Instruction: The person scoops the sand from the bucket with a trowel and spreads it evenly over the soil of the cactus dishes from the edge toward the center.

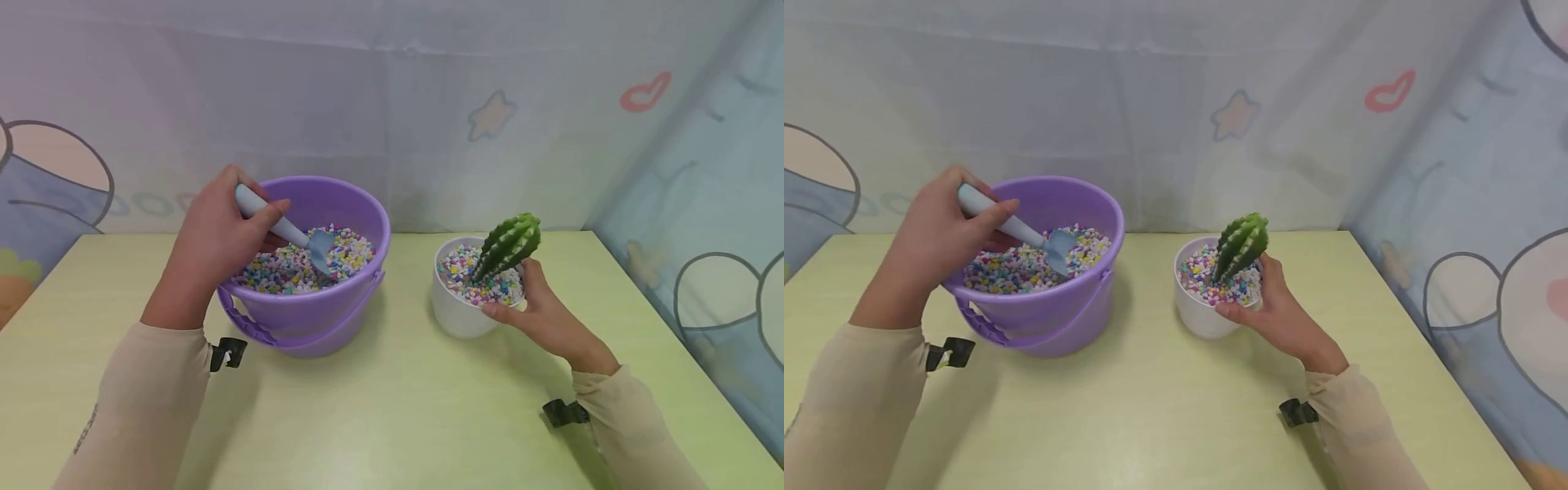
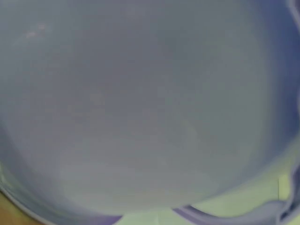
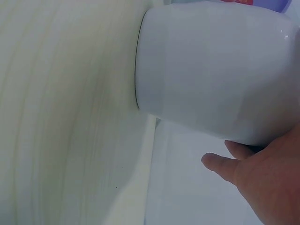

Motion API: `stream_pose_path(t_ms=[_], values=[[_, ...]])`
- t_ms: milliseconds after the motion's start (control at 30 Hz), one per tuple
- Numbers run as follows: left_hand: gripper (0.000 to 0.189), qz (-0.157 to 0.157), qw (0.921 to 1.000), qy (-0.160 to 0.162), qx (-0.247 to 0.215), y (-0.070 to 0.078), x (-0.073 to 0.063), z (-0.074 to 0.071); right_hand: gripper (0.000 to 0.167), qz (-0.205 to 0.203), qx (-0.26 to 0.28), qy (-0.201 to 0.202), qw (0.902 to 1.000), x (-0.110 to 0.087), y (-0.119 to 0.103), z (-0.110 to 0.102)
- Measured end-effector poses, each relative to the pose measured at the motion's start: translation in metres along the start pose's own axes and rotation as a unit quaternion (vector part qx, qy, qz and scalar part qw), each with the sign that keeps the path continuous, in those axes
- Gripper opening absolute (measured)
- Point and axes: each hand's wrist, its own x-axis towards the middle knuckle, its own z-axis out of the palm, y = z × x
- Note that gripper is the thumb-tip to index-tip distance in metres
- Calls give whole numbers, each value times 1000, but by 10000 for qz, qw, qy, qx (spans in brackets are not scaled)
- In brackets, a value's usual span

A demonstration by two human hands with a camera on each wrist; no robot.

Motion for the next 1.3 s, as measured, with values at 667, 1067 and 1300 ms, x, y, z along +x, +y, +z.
stream_pose_path(t_ms=[667,1067,1300], values=[[16,778,9943,-489,-537,-10,-2,-3,89,57,-92,-19,9999,-1,3,-1],[34,-60,9934,187,-1128,-12,3,1,86,70,-67,35,9999,-1,8,1],[31,33,9959,-423,-795,-13,7,-1,88,123,-213,2,9997,-1,7,-2]])
